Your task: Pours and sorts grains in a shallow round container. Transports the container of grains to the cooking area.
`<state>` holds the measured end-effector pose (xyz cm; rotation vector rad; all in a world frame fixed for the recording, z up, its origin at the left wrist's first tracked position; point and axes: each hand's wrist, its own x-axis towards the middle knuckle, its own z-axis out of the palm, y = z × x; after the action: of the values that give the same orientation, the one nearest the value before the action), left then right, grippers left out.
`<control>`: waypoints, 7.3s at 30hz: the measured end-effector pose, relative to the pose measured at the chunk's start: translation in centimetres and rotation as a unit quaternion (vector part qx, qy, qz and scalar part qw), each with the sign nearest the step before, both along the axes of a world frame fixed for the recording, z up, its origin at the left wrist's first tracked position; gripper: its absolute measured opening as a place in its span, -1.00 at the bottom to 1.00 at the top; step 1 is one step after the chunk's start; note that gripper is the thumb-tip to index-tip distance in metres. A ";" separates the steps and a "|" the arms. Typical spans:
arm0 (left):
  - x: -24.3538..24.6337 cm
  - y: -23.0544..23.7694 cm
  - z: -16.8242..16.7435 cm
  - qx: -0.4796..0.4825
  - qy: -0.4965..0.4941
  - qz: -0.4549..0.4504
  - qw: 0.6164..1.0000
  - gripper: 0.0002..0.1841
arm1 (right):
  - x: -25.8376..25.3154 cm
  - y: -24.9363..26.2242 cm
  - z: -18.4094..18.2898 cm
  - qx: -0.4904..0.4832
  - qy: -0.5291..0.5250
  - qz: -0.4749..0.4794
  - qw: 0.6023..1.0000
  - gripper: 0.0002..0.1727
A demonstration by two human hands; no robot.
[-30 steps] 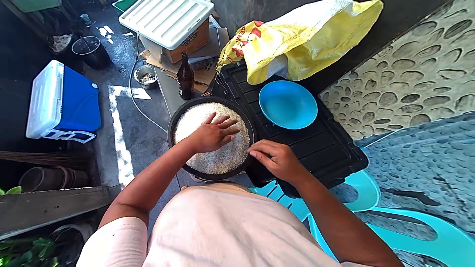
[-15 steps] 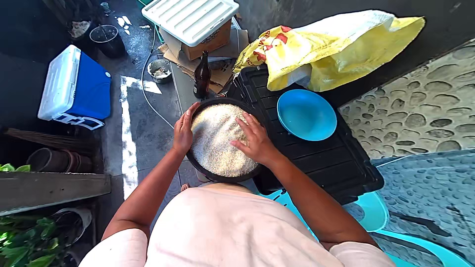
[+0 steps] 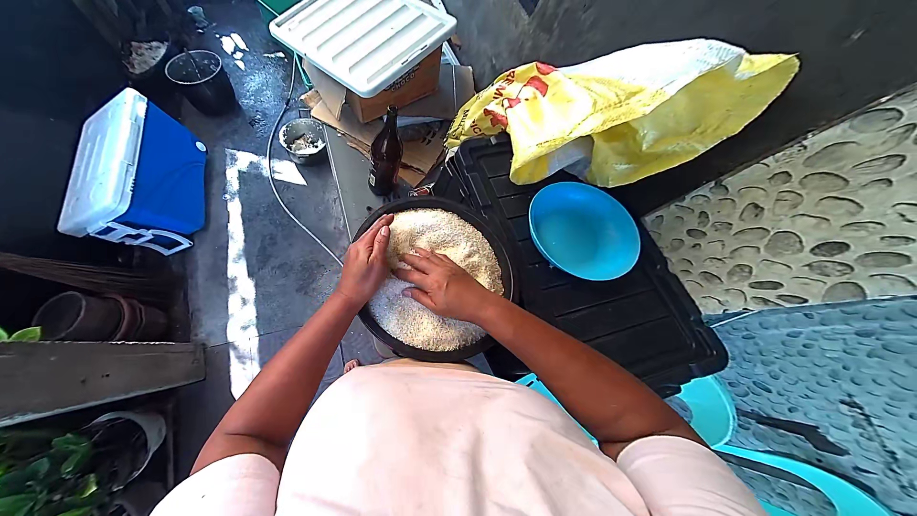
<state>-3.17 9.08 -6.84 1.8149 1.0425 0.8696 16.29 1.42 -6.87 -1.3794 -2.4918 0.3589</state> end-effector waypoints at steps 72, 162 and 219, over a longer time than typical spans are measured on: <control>-0.7 0.3 -0.8 -0.038 -0.108 -0.003 0.993 -0.42 | 5.3 -4.1 3.4 0.051 0.218 -0.169 0.960 -0.70; 1.6 1.7 -0.5 0.014 0.135 -0.206 0.969 -0.40 | 6.2 -11.2 1.9 -0.055 0.031 -0.235 0.970 -0.32; 3.2 -1.7 -0.1 0.222 0.326 -0.268 0.879 -0.44 | 6.3 -3.5 0.7 -0.037 0.030 -0.233 0.971 -0.56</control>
<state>-0.01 7.41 -6.98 2.7196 0.6620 0.1379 22.62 -2.05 -6.20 -1.8896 -2.0350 0.3848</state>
